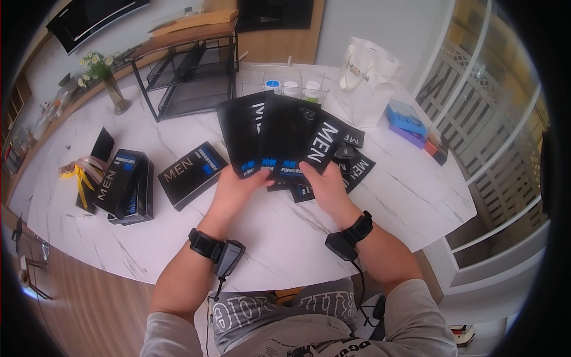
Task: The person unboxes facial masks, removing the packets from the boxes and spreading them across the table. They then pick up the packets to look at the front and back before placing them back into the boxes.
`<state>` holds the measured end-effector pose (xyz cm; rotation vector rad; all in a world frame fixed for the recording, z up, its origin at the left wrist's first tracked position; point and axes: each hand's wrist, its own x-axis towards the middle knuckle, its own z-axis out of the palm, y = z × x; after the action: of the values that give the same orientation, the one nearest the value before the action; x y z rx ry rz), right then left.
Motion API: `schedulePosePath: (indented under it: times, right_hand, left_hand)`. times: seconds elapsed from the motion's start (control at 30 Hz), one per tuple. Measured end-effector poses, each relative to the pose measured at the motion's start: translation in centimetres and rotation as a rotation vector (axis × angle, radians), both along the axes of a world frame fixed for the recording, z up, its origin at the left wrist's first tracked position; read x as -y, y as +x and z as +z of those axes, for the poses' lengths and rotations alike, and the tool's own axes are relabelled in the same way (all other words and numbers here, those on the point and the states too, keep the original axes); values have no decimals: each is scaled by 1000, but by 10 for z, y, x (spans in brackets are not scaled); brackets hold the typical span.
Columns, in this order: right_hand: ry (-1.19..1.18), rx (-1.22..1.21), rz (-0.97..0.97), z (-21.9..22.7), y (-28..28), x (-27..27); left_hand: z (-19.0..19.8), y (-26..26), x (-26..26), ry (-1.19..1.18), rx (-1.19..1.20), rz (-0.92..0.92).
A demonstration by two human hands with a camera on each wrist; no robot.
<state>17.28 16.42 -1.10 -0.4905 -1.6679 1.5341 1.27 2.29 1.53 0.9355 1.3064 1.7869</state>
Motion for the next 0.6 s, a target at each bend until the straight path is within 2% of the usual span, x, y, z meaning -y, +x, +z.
schedulePosePath:
  times: [0.6]
  right_hand:
    - [-78, -54, 66, 6, 2, 5]
  left_hand:
    - [6, 2, 1, -1, -20, 40]
